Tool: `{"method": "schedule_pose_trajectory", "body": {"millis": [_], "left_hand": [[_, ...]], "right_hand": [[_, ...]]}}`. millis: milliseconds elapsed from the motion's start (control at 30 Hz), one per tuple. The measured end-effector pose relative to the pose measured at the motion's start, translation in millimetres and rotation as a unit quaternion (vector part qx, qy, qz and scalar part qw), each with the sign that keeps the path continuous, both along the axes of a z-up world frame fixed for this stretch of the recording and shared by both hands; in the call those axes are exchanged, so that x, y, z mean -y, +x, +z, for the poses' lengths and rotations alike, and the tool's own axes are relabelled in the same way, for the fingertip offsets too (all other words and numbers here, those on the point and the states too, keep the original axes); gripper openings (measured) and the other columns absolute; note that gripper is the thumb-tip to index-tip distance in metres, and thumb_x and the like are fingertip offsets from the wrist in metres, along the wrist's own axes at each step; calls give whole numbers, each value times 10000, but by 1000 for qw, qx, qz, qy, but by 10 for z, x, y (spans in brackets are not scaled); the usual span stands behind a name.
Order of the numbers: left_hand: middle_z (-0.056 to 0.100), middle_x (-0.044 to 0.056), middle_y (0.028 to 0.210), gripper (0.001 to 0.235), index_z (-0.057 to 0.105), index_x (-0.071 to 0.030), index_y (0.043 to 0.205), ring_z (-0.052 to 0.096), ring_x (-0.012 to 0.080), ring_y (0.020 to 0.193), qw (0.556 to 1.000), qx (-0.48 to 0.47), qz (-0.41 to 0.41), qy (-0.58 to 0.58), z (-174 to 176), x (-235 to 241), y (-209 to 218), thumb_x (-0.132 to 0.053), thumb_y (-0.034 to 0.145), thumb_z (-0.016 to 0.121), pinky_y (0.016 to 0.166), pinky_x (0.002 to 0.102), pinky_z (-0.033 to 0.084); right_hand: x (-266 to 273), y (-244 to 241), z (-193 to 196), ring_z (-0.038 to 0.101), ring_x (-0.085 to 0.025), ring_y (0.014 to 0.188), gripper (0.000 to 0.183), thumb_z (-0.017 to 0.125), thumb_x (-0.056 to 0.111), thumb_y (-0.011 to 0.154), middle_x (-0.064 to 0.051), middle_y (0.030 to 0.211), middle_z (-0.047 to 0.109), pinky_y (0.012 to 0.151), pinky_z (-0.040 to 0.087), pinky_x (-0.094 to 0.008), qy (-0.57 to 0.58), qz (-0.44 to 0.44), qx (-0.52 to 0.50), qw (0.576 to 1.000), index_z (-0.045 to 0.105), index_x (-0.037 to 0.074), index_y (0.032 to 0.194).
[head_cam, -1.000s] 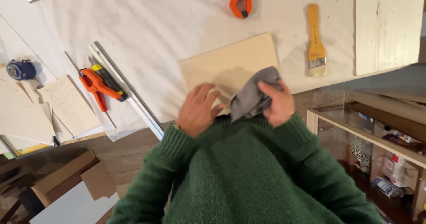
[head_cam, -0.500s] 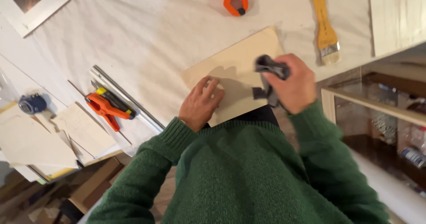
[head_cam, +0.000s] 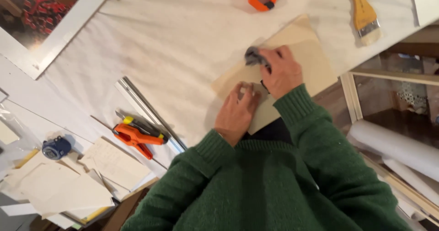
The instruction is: Preparing and mounting a photograph onto a backing board, including cleaning the photo with a brush and cloth.
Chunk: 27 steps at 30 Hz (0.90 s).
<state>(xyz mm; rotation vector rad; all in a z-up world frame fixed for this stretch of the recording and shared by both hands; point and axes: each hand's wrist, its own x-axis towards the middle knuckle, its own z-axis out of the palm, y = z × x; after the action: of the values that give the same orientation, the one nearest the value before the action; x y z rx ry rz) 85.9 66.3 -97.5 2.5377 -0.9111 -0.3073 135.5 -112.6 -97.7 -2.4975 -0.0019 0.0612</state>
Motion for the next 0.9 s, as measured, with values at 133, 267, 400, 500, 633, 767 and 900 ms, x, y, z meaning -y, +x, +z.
{"method": "schedule_pose_trajectory", "body": {"millis": [133,267,400,500,633,767,900], "left_hand": [[506,184,1449,434,608,-7,1341,475,424,1329,999,-6,23,-28,59,-33,-119,-155,935,563,1078,456,479],[510,185,1423,407,604,30,1284,479,446,1321,1000,3,-9,-7,15,-22,28,-160,928,558,1098,492,473],[498,209,1452,452,603,31,1361,472,435,1356,1000,11,-5,4,111,-45,-67,-134,943,553,1121,484,454],[494,226,1448,474,595,47,1348,466,462,1336,1000,11,-17,12,73,-42,10,-149,918,553,1114,494,449],[494,206,1419,436,594,35,1315,467,480,1338,1000,-3,-25,14,11,-28,-4,-168,932,541,1106,527,444],[488,190,1484,420,607,20,1358,475,447,1342,1000,15,-3,-6,59,-13,-59,-141,978,530,1111,511,447],[478,184,1478,443,608,26,1333,483,461,1332,1000,-1,-25,17,81,8,62,-162,937,538,1098,508,470]], "right_hand": [[-134,-273,-39,656,-361,951,414,754,40,842,-143,1085,617,772,559,-466,-17,-24,6,1000,713,135,1243],[49,-222,-206,673,-338,913,438,745,37,773,-129,1044,623,740,565,-462,-24,14,18,999,736,166,1191],[336,-64,-373,661,-348,974,300,789,81,880,-128,1073,635,789,562,-461,-104,-33,35,993,730,114,1172],[-13,-427,-220,669,-343,996,363,737,56,802,-138,1086,645,819,569,-450,-63,-32,40,997,740,120,1159],[171,-314,-394,667,-355,926,332,774,60,823,-136,1016,655,759,556,-461,-71,-11,17,997,755,106,1151],[208,24,-158,669,-338,1047,280,727,44,933,-136,1119,657,872,579,-442,-43,-90,43,994,702,89,1208],[-11,-456,-203,664,-358,946,352,750,75,816,-142,1012,642,792,556,-472,-56,-55,32,996,750,113,1166]]}}
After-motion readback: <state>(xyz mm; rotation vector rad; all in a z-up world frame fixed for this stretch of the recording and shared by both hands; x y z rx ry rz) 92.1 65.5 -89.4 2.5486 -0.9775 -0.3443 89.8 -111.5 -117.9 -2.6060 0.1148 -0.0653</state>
